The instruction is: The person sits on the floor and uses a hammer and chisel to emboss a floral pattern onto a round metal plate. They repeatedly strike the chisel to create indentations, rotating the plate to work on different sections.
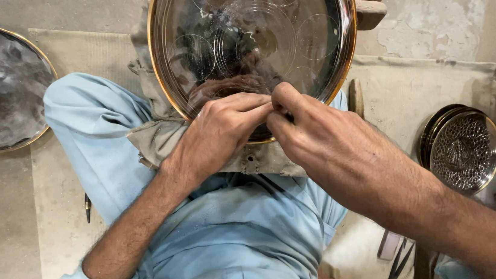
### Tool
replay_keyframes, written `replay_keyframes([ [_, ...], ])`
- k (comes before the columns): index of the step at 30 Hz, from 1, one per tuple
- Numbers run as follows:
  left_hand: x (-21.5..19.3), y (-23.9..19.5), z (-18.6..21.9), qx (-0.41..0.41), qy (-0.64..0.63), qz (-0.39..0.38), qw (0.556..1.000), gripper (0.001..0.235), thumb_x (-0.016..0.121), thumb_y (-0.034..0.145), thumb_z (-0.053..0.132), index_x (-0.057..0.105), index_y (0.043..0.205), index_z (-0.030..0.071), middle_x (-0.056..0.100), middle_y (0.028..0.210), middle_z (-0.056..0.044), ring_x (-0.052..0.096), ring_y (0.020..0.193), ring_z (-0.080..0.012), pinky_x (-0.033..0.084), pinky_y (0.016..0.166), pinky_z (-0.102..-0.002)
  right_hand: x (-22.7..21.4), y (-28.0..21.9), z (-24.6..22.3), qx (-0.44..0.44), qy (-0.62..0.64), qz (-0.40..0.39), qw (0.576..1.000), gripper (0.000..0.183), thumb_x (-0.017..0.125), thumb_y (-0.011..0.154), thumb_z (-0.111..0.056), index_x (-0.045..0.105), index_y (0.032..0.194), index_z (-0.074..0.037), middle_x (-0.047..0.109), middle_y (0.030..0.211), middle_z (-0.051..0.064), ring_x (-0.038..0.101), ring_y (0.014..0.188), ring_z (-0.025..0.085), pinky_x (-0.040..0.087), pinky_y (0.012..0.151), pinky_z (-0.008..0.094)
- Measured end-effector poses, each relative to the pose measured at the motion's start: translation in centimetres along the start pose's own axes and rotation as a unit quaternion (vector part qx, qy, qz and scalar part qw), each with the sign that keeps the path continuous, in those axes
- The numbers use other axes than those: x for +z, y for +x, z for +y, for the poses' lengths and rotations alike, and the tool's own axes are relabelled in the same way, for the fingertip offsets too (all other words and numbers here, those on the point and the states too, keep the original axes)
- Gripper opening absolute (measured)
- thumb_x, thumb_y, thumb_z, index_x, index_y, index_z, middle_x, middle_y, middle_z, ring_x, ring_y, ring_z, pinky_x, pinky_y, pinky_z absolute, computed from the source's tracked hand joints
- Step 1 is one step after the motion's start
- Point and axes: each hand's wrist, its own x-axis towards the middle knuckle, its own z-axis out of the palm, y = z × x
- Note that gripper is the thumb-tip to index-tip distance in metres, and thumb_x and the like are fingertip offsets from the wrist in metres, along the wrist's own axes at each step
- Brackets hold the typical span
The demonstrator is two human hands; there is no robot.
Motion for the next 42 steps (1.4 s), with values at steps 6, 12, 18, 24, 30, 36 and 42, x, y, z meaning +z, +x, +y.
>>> replay_keyframes([
  [6,0.0,0.2,0.1,0.007,-0.008,0.002,1.0,0.035,0.065,0.088,-0.002,0.067,0.123,-0.005,0.071,0.121,-0.019,0.069,0.112,-0.0352,0.058,0.095,-0.043,0.0,0.2,0.6,-0.021,0.005,0.037,0.999,0.033,0.063,0.07,0.016,0.061,0.103,0.013,0.054,0.104,0.016,0.065,0.087,0.025,0.062,0.067,0.034],
  [12,-0.1,0.5,0.3,-0.024,-0.021,0.022,0.999,0.025,0.067,0.094,0.0,0.066,0.119,-0.004,0.072,0.115,-0.018,0.071,0.103,-0.0355,0.059,0.086,-0.043,0.4,0.9,2.8,0.007,-0.026,-0.061,0.998,0.015,0.063,0.075,0.013,0.064,0.089,0.006,0.055,0.098,0.011,0.064,0.078,0.021,0.06,0.06,0.034],
  [18,-0.5,0.9,0.8,-0.168,-0.007,-0.075,0.983,0.029,0.065,0.087,-0.005,0.072,0.113,0.005,0.07,0.088,-0.017,0.069,0.082,-0.0301,0.058,0.078,-0.042,-4.1,2.5,1.6,-0.103,-0.07,0.009,0.992,0.024,0.063,0.08,0.005,0.064,0.103,0.005,0.052,0.085,0.009,0.057,0.072,0.022,0.058,0.06,0.035],
  [24,-1.2,0.1,0.2,0.004,-0.208,0.061,0.976,0.039,0.056,0.085,-0.004,0.06,0.124,-0.004,0.067,0.106,-0.018,0.068,0.095,-0.0326,0.055,0.083,-0.043,-9.3,5.2,-1.6,-0.128,-0.028,0.211,0.969,0.047,0.059,0.105,-0.043,0.057,0.125,0.0,0.062,0.1,0.015,0.061,0.09,0.024,0.054,0.077,0.039],
  [30,0.3,-0.1,-0.5,-0.107,0.004,-0.027,0.994,0.009,0.072,0.085,0.003,0.073,0.094,0.002,0.072,0.098,-0.018,0.07,0.092,-0.0353,0.057,0.08,-0.045,0.4,5.5,1.5,0.085,0.02,-0.04,0.995,0.043,0.042,0.108,-0.037,0.054,0.125,0.0,0.067,0.072,0.012,0.066,0.06,0.023,0.054,0.045,0.039],
  [36,0.4,0.2,-0.1,-0.005,0.014,0.041,0.999,0.024,0.07,0.083,0.003,0.069,0.107,-0.002,0.071,0.112,-0.011,0.066,0.106,-0.0327,0.057,0.09,-0.042,0.0,3.7,1.8,0.153,0.083,-0.094,0.98,0.016,0.063,0.08,-0.004,0.06,0.093,0.004,0.068,0.075,0.016,0.072,0.069,0.03,0.06,0.059,0.044],
  [42,0.5,0.6,0.0,0.027,0.08,0.038,0.996,0.03,0.07,0.084,0.008,0.073,0.113,0.0,0.072,0.108,-0.005,0.061,0.104,-0.0278,0.053,0.09,-0.041,1.7,1.7,2.3,0.091,0.166,0.043,0.981,0.022,0.069,0.071,0.007,0.062,0.091,0.004,0.067,0.075,0.02,0.069,0.079,0.038,0.056,0.073,0.047],
])
